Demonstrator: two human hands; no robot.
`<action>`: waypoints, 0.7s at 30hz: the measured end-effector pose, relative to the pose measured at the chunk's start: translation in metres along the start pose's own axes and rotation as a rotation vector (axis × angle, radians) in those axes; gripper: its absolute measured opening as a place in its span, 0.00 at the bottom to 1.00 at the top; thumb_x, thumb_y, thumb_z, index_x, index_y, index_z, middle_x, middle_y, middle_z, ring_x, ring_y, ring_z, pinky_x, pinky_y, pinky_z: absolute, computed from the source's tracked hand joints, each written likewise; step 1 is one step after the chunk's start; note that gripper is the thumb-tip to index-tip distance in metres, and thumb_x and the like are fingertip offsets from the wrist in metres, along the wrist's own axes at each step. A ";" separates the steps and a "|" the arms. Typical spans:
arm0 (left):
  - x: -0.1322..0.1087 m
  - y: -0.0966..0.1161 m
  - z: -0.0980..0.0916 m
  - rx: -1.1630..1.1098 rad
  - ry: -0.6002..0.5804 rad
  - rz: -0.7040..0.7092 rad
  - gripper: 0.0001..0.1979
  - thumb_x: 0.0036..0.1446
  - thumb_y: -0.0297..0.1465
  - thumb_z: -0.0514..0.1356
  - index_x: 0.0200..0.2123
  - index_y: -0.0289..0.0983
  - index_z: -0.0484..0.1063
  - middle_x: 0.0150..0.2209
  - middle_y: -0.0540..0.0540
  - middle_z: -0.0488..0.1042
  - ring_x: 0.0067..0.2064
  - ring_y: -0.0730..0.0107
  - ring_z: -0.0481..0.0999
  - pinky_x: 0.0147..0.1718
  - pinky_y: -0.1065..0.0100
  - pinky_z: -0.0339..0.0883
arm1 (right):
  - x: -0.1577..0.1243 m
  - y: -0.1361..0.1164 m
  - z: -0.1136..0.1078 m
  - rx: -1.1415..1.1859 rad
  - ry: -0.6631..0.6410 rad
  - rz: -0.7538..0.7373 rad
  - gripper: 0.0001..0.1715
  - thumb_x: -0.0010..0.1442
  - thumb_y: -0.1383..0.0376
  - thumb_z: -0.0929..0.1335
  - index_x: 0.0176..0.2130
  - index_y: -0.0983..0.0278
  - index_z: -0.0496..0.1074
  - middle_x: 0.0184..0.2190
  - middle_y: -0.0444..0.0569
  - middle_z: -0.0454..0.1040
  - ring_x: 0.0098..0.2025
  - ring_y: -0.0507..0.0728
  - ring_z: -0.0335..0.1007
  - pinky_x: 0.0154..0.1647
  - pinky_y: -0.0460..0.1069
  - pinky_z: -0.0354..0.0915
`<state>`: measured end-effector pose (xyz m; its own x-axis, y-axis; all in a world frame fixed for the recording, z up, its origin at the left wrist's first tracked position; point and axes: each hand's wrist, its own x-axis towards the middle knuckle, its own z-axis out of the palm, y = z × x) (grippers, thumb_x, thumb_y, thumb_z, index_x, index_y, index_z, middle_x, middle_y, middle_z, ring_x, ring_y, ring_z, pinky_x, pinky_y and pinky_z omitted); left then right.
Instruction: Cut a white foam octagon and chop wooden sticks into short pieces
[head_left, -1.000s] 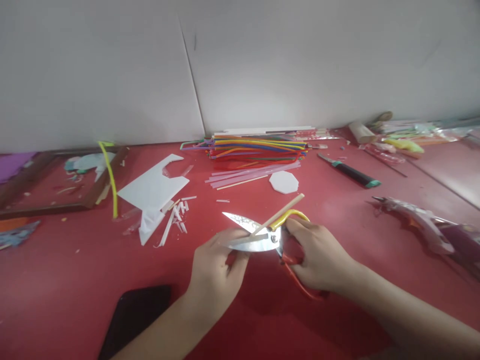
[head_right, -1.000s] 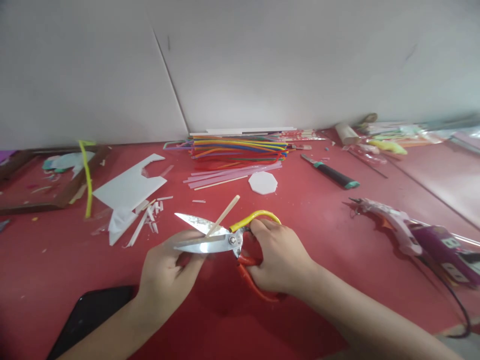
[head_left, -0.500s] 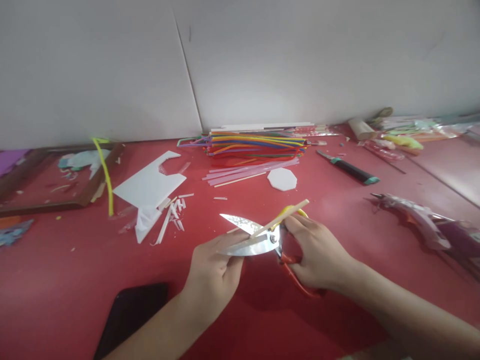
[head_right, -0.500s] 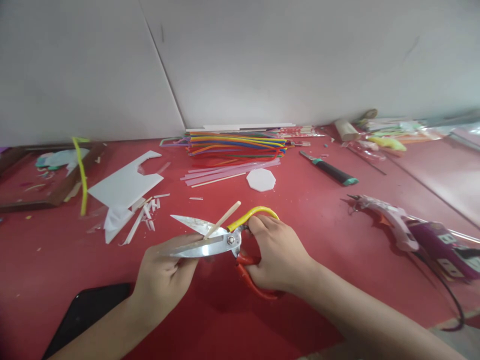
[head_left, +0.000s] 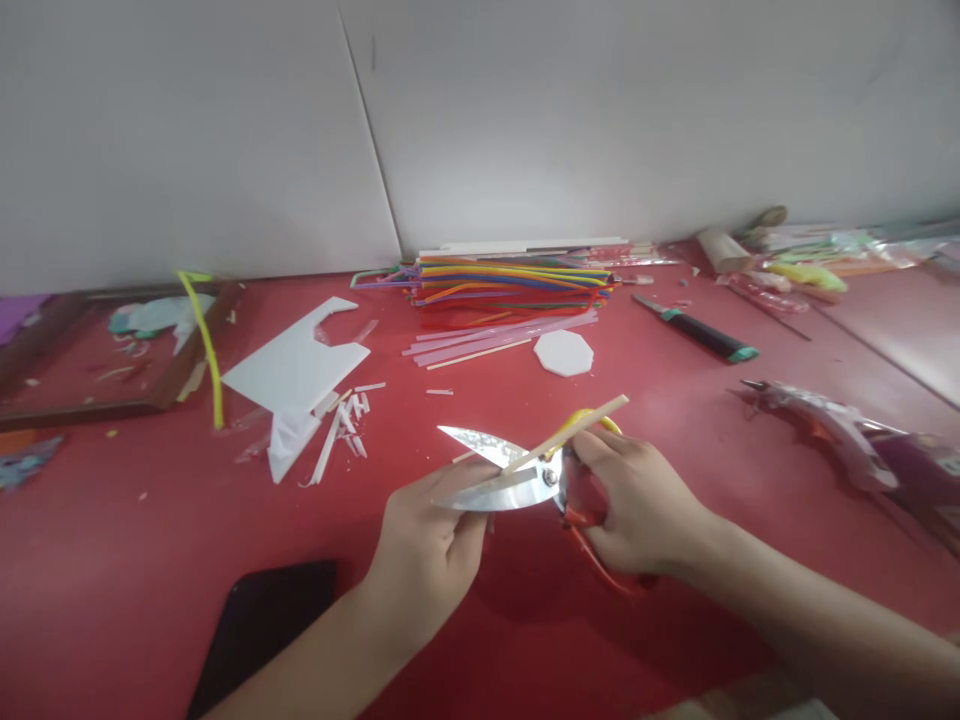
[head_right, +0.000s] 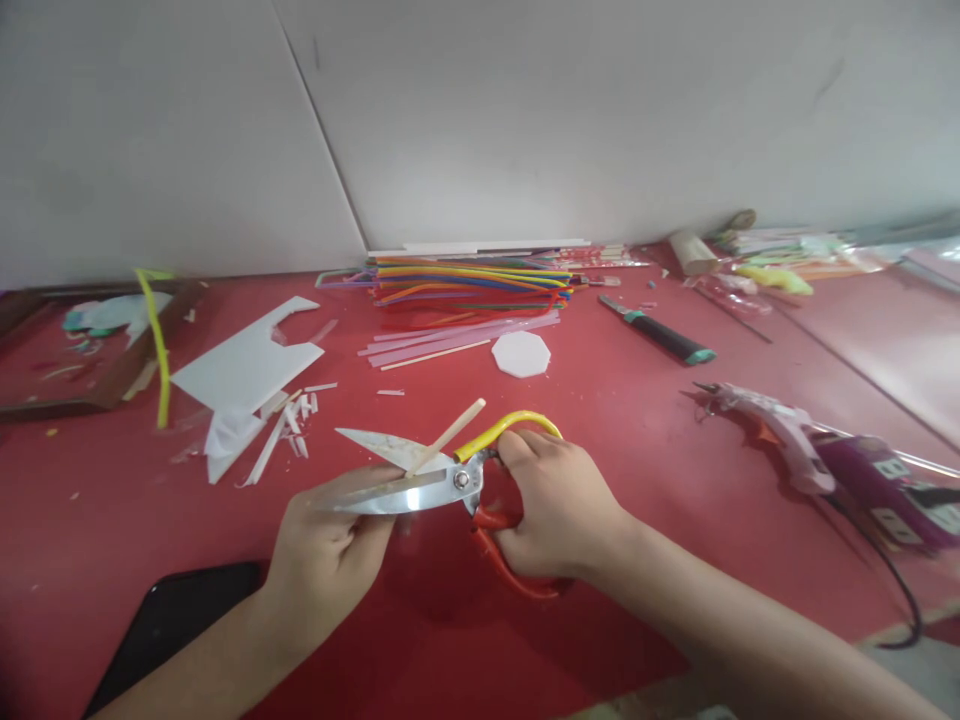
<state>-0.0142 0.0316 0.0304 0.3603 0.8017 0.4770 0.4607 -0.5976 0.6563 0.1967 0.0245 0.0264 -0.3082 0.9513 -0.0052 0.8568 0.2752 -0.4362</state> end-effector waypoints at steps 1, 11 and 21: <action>0.000 0.000 0.000 -0.005 0.001 -0.005 0.14 0.54 0.19 0.52 0.22 0.38 0.69 0.19 0.53 0.71 0.20 0.76 0.71 0.20 0.77 0.65 | 0.000 0.000 0.000 0.008 -0.012 0.008 0.09 0.44 0.61 0.64 0.28 0.61 0.61 0.30 0.52 0.71 0.31 0.60 0.68 0.31 0.53 0.63; 0.001 -0.002 0.003 -0.084 -0.014 -0.206 0.14 0.61 0.25 0.51 0.25 0.38 0.69 0.18 0.54 0.71 0.19 0.76 0.71 0.20 0.75 0.65 | 0.004 0.000 -0.001 0.025 0.041 -0.112 0.20 0.53 0.56 0.68 0.43 0.65 0.64 0.40 0.57 0.71 0.42 0.63 0.69 0.41 0.56 0.65; 0.004 -0.024 0.002 -0.477 0.203 -0.526 0.12 0.67 0.39 0.50 0.37 0.39 0.67 0.25 0.53 0.67 0.21 0.78 0.61 0.20 0.74 0.60 | 0.015 0.029 -0.014 -0.219 -0.062 0.258 0.15 0.58 0.52 0.65 0.33 0.60 0.71 0.25 0.47 0.74 0.28 0.59 0.70 0.26 0.49 0.56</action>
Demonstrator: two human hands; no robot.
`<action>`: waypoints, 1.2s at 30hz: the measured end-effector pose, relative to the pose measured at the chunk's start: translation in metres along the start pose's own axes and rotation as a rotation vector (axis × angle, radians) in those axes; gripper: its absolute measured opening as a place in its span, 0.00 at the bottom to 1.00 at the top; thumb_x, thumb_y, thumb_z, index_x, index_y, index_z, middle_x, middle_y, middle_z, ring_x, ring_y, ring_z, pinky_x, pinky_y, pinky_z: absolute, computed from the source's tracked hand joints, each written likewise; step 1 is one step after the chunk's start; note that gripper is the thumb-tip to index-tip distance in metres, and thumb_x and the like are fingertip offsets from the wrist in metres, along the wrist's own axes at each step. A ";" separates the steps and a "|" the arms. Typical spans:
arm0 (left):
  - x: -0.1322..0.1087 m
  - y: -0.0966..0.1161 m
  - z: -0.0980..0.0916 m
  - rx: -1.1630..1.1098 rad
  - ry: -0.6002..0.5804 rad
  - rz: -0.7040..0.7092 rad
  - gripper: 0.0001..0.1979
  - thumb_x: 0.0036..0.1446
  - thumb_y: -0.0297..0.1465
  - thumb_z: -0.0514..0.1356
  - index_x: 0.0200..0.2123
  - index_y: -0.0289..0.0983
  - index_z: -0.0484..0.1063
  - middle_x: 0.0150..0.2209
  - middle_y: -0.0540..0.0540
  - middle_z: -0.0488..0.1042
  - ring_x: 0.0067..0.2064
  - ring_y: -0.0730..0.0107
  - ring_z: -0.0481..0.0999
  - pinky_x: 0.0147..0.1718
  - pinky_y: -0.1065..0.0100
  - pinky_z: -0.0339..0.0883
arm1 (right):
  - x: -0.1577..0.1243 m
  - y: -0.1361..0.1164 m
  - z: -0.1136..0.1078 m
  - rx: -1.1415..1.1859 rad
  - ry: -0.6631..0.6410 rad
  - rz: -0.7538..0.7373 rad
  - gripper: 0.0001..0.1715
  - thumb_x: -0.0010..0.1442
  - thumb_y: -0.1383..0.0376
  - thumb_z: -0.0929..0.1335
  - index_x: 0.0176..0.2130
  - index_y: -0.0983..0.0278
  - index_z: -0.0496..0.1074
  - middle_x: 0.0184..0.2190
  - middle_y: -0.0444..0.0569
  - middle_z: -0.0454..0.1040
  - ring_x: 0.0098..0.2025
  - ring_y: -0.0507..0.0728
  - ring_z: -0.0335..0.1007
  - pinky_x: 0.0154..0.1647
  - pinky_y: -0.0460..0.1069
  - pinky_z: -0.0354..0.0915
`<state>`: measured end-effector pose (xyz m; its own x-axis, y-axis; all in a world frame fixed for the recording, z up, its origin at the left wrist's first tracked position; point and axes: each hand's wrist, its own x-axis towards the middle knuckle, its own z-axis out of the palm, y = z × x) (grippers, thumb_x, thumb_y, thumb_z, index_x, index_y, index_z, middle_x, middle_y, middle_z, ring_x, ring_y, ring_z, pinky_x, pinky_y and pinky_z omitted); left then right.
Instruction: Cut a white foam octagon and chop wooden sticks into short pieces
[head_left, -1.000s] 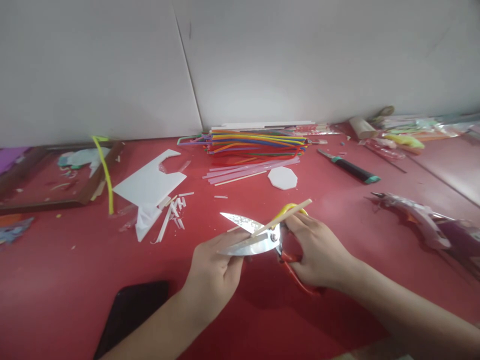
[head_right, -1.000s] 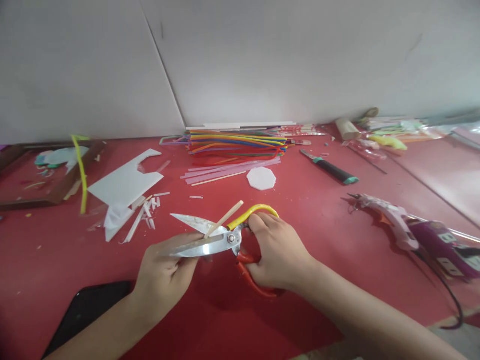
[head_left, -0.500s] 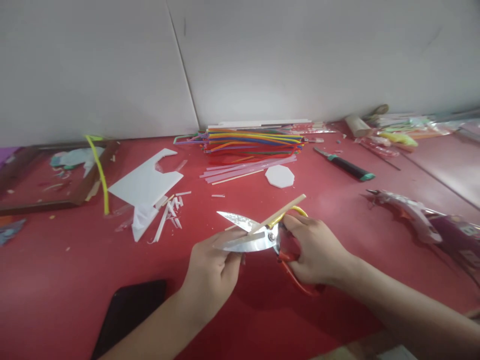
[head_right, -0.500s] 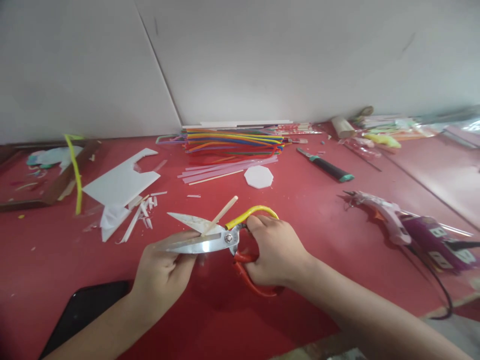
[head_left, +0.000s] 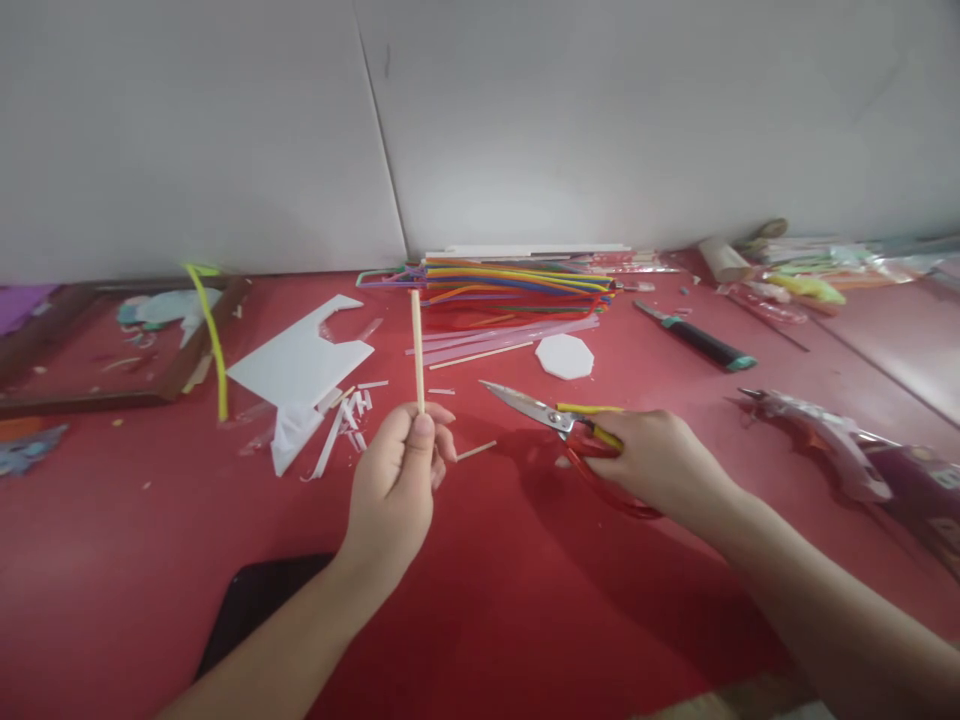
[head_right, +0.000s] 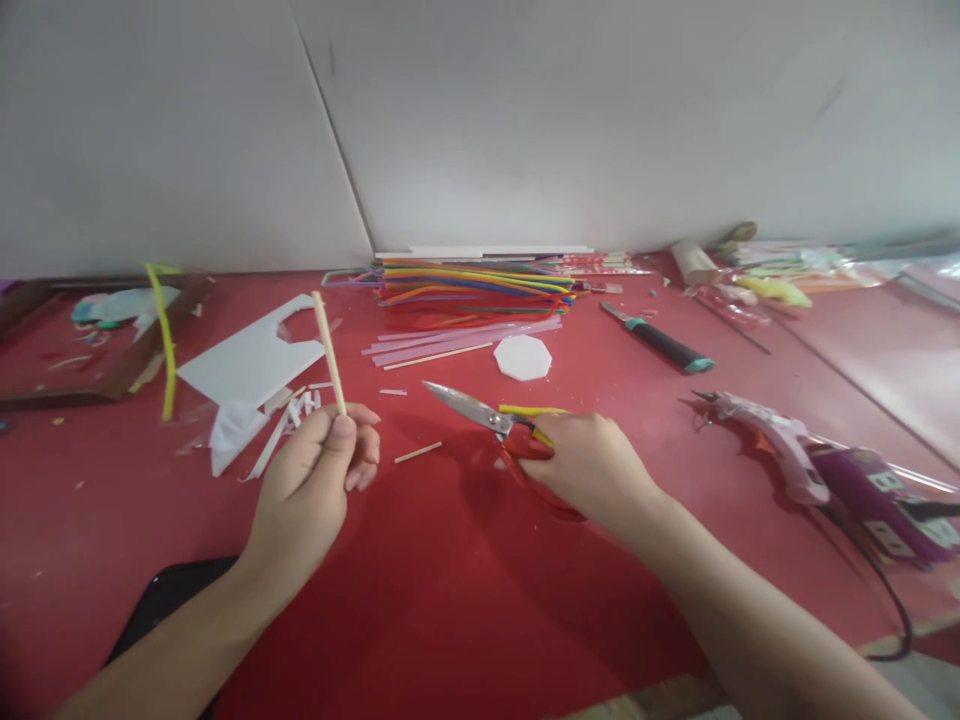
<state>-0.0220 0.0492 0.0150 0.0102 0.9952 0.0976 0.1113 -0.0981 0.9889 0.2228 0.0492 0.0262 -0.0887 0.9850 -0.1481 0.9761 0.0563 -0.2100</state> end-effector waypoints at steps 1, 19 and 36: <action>0.001 -0.001 -0.001 0.030 -0.010 -0.005 0.12 0.67 0.39 0.49 0.37 0.39 0.67 0.25 0.53 0.66 0.21 0.78 0.61 0.21 0.74 0.59 | 0.001 0.004 0.001 -0.048 -0.007 0.012 0.15 0.58 0.52 0.65 0.32 0.60 0.72 0.25 0.47 0.75 0.28 0.59 0.71 0.26 0.49 0.55; -0.014 -0.006 0.006 1.083 -0.315 0.635 0.12 0.63 0.24 0.47 0.41 0.37 0.69 0.31 0.48 0.77 0.31 0.61 0.75 0.25 0.65 0.64 | -0.024 -0.028 0.012 0.286 0.699 -0.808 0.16 0.55 0.78 0.68 0.44 0.66 0.71 0.40 0.55 0.74 0.44 0.60 0.71 0.45 0.57 0.70; -0.018 -0.004 0.013 1.245 -0.451 0.635 0.08 0.58 0.22 0.51 0.29 0.38 0.65 0.25 0.49 0.70 0.28 0.61 0.74 0.22 0.66 0.65 | -0.018 -0.031 0.030 0.118 0.483 -0.711 0.11 0.66 0.69 0.63 0.41 0.70 0.75 0.30 0.51 0.78 0.32 0.56 0.74 0.34 0.50 0.68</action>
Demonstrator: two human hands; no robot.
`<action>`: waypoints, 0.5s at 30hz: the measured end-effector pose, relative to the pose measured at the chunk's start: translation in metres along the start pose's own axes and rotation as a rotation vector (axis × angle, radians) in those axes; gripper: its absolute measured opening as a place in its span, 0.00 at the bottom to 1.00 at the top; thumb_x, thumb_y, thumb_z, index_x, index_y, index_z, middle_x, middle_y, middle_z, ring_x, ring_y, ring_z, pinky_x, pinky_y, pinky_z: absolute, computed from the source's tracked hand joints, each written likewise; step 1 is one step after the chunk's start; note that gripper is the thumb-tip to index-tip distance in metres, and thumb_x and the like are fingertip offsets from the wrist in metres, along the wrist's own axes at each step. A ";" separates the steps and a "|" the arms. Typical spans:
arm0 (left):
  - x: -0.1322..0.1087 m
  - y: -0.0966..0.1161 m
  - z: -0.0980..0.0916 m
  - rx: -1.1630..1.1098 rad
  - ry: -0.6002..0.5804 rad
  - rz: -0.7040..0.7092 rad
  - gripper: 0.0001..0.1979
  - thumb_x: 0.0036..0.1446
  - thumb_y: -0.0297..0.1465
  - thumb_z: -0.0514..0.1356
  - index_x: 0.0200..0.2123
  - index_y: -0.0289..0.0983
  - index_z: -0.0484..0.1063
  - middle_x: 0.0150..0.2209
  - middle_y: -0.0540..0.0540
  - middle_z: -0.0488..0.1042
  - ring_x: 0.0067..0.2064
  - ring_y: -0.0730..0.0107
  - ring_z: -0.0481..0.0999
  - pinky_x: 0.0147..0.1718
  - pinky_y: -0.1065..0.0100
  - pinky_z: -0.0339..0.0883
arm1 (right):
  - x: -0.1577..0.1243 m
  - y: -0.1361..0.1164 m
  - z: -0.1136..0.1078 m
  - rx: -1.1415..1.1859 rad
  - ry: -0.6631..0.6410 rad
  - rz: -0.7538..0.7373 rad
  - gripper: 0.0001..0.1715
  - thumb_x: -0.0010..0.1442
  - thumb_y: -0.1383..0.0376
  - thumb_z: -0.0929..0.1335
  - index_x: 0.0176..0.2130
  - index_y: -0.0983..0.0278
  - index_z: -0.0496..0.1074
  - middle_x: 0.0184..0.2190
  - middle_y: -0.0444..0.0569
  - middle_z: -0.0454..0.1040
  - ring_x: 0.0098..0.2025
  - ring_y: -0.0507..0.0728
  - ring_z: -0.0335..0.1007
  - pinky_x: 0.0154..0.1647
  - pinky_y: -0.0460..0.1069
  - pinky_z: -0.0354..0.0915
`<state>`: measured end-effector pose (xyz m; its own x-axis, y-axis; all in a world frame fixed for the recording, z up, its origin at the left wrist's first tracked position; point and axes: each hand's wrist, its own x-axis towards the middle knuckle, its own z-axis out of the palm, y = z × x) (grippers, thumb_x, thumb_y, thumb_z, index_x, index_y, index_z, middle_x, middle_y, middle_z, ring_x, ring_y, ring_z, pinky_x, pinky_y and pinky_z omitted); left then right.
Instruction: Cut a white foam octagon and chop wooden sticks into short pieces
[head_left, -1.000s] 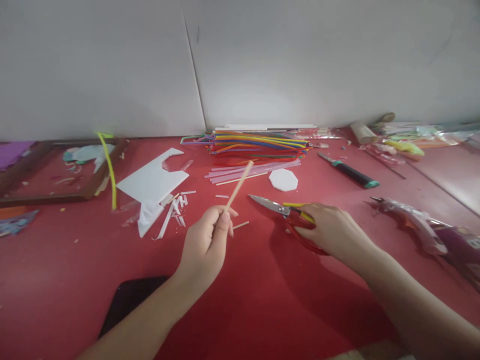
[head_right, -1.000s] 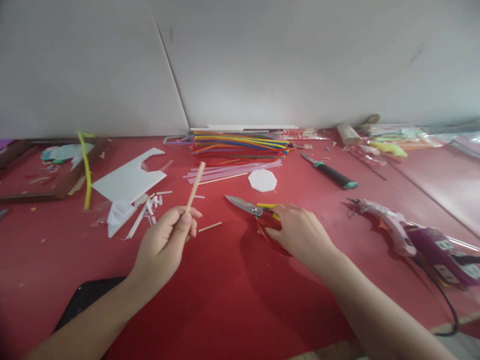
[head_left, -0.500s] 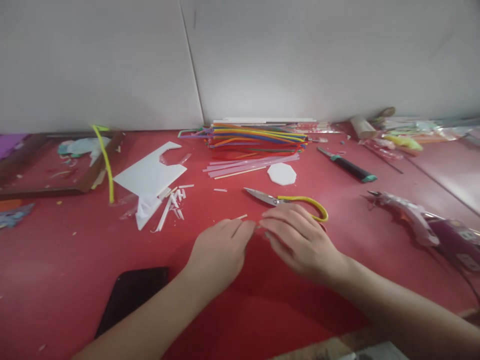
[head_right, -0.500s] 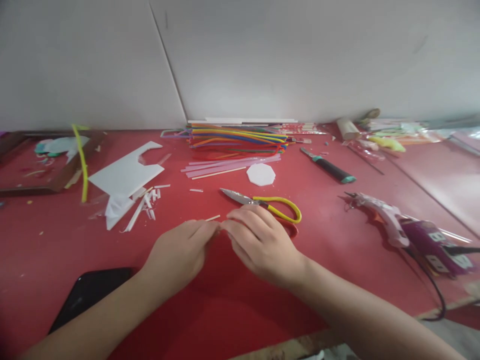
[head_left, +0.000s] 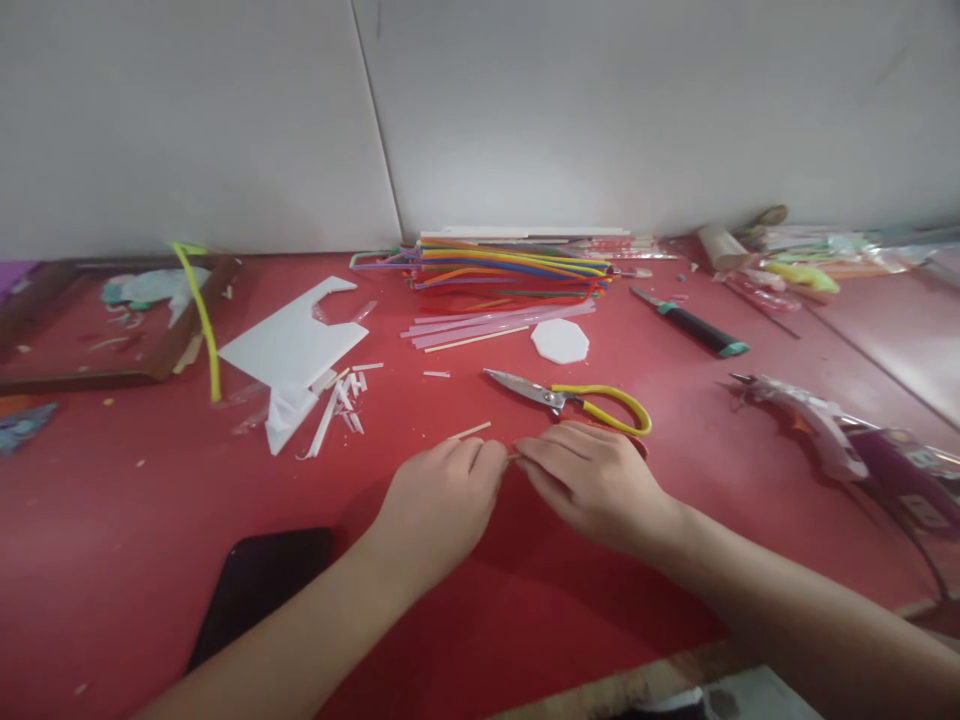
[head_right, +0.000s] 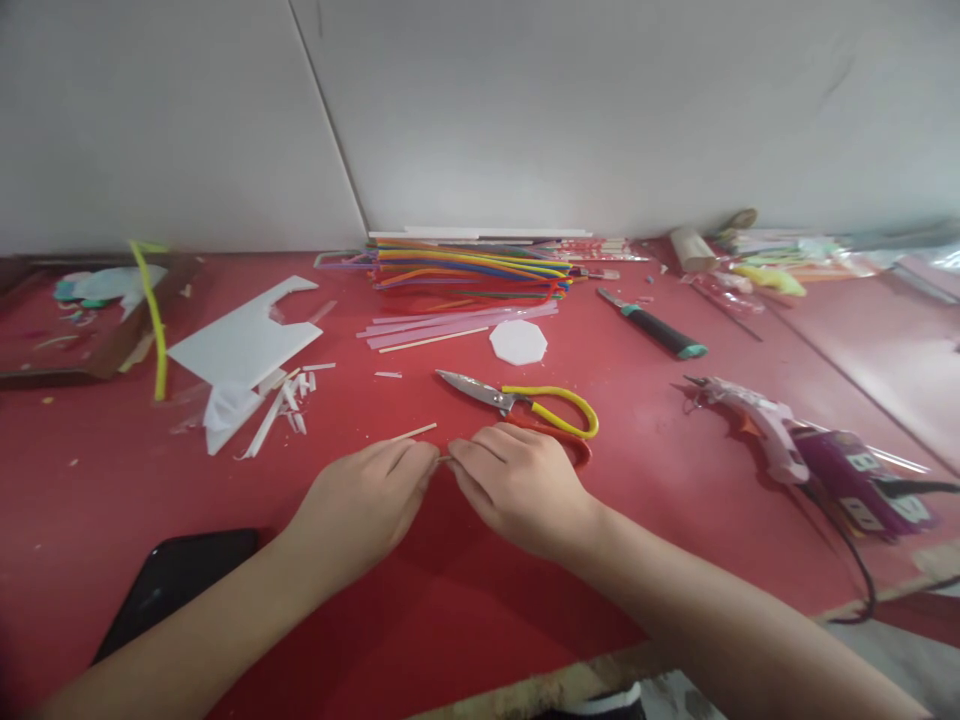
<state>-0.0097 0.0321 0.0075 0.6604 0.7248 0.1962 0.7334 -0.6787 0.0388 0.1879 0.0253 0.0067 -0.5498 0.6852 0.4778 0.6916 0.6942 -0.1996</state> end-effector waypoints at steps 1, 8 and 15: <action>0.000 0.000 0.000 0.006 -0.010 -0.001 0.08 0.58 0.22 0.51 0.29 0.38 0.65 0.24 0.49 0.69 0.27 0.61 0.74 0.21 0.67 0.64 | 0.000 -0.001 0.000 0.001 -0.002 0.002 0.12 0.66 0.69 0.63 0.40 0.70 0.75 0.30 0.51 0.78 0.32 0.56 0.73 0.34 0.50 0.68; -0.001 0.004 0.001 0.009 -0.152 -0.032 0.09 0.55 0.20 0.48 0.30 0.38 0.65 0.23 0.49 0.69 0.25 0.61 0.74 0.19 0.67 0.61 | 0.002 -0.004 -0.002 0.021 -0.045 -0.016 0.13 0.65 0.72 0.61 0.37 0.69 0.75 0.29 0.51 0.76 0.29 0.55 0.69 0.33 0.50 0.65; 0.000 0.006 0.000 -0.053 -0.219 -0.013 0.09 0.54 0.21 0.47 0.30 0.38 0.64 0.22 0.49 0.69 0.23 0.61 0.74 0.19 0.67 0.62 | -0.001 -0.004 -0.003 -0.008 -0.035 -0.086 0.14 0.65 0.73 0.61 0.36 0.70 0.75 0.25 0.49 0.73 0.26 0.53 0.65 0.28 0.49 0.61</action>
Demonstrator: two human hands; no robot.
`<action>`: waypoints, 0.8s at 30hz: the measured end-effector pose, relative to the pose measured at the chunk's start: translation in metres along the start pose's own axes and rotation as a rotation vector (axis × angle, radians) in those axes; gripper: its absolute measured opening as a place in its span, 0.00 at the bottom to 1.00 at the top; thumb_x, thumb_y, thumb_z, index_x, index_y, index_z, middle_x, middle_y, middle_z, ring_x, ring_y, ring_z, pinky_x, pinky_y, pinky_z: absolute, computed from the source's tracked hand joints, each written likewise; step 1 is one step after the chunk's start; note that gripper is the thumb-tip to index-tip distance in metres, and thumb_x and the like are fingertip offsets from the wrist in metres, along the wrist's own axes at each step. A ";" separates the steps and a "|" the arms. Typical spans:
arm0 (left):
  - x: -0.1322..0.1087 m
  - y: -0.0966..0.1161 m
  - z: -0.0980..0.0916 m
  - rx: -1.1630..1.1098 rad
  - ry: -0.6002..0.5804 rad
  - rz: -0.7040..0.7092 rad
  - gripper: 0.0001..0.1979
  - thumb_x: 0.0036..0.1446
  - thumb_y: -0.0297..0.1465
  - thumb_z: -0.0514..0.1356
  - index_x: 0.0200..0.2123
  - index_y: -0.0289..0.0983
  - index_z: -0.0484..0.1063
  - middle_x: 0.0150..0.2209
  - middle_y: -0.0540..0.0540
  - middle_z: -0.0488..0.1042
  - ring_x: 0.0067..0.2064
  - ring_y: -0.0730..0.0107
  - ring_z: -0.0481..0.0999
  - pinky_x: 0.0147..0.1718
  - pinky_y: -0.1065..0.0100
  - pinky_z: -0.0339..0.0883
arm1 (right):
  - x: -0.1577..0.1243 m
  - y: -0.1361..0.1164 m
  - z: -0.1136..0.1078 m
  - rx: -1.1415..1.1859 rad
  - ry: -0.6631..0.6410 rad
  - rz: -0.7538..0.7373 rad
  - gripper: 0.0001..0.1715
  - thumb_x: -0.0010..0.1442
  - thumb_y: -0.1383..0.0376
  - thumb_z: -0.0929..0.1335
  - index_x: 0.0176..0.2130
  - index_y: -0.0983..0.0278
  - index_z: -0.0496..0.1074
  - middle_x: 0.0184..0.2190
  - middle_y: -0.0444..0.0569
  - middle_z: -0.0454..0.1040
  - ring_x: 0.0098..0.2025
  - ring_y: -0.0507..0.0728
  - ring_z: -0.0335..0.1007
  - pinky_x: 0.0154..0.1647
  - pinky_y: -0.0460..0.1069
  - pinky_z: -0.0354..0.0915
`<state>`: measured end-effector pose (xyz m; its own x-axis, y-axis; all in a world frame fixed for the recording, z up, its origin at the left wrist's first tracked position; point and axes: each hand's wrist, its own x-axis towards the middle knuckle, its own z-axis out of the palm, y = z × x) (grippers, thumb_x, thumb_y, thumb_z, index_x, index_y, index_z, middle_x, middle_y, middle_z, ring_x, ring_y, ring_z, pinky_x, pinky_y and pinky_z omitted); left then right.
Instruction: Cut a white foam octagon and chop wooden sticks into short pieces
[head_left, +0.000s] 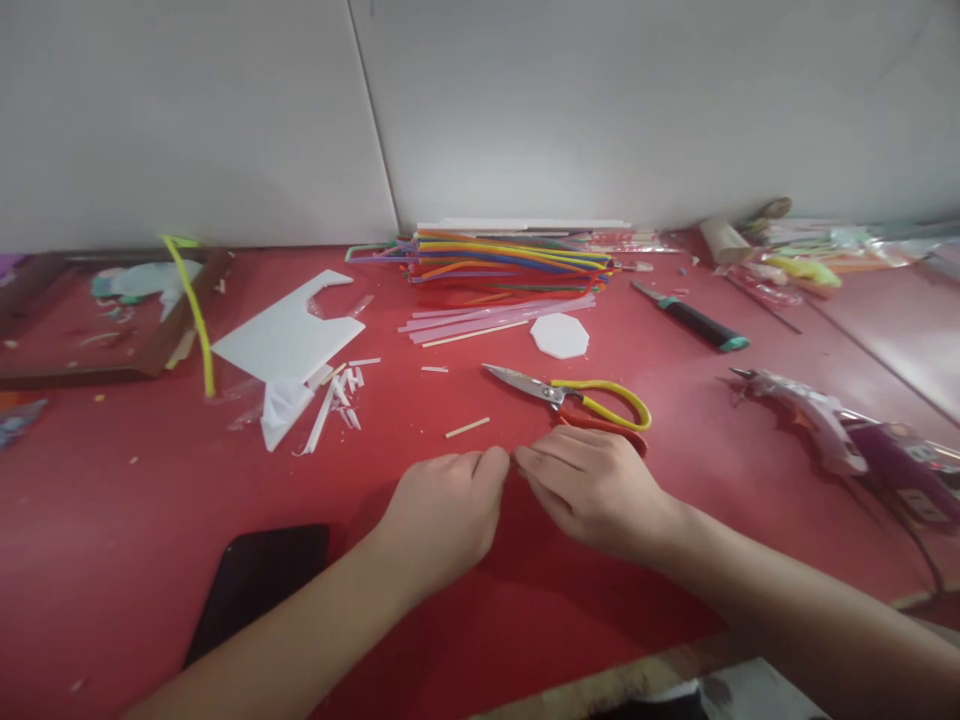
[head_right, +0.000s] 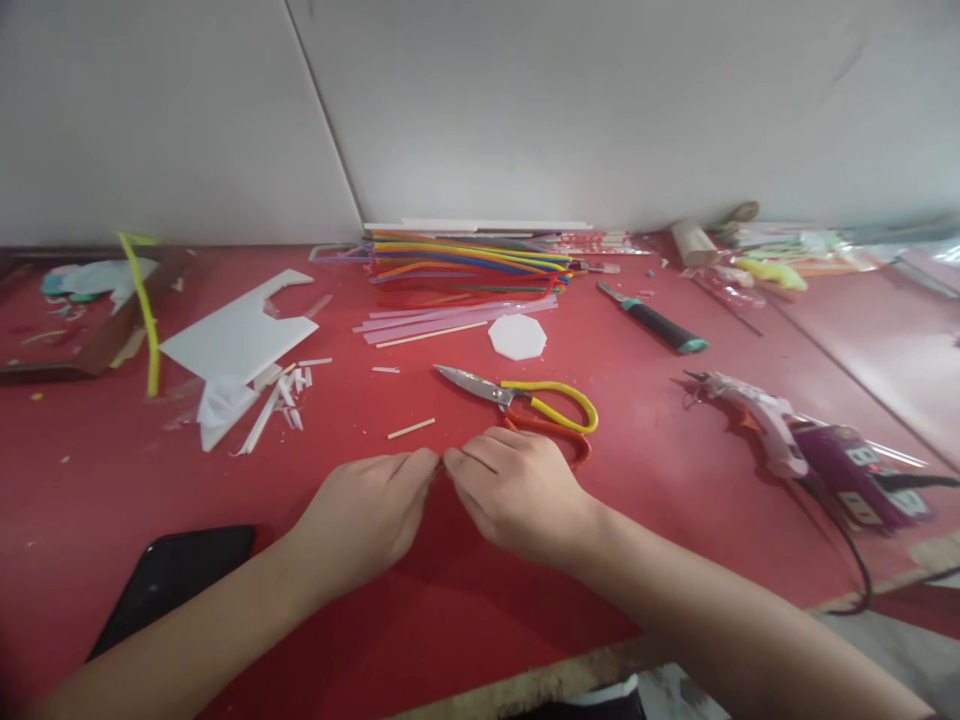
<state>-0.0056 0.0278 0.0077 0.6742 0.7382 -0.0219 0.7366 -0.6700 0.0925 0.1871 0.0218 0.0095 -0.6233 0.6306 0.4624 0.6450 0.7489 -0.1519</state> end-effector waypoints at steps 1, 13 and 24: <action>0.000 0.000 -0.001 -0.006 -0.002 0.000 0.10 0.55 0.22 0.47 0.30 0.38 0.64 0.22 0.49 0.69 0.23 0.61 0.74 0.19 0.67 0.62 | 0.000 0.000 0.000 -0.003 0.001 -0.001 0.14 0.65 0.73 0.61 0.36 0.70 0.75 0.25 0.49 0.73 0.26 0.53 0.65 0.28 0.49 0.61; -0.002 0.004 -0.007 -0.049 -0.142 -0.097 0.09 0.59 0.23 0.47 0.34 0.38 0.65 0.26 0.46 0.73 0.26 0.56 0.77 0.21 0.64 0.66 | -0.002 -0.006 0.004 -0.004 -0.034 0.094 0.15 0.64 0.72 0.60 0.33 0.67 0.74 0.23 0.46 0.69 0.24 0.52 0.63 0.26 0.49 0.57; 0.000 0.005 -0.004 -0.033 -0.147 -0.104 0.11 0.60 0.23 0.45 0.35 0.36 0.66 0.23 0.45 0.73 0.24 0.54 0.77 0.20 0.63 0.66 | -0.003 -0.008 0.007 -0.018 -0.049 0.126 0.15 0.64 0.71 0.60 0.32 0.67 0.74 0.22 0.45 0.68 0.24 0.52 0.62 0.26 0.48 0.55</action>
<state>-0.0018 0.0248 0.0125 0.5967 0.7825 -0.1778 0.8023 -0.5859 0.1142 0.1811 0.0153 0.0036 -0.5576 0.7290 0.3970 0.7273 0.6596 -0.1897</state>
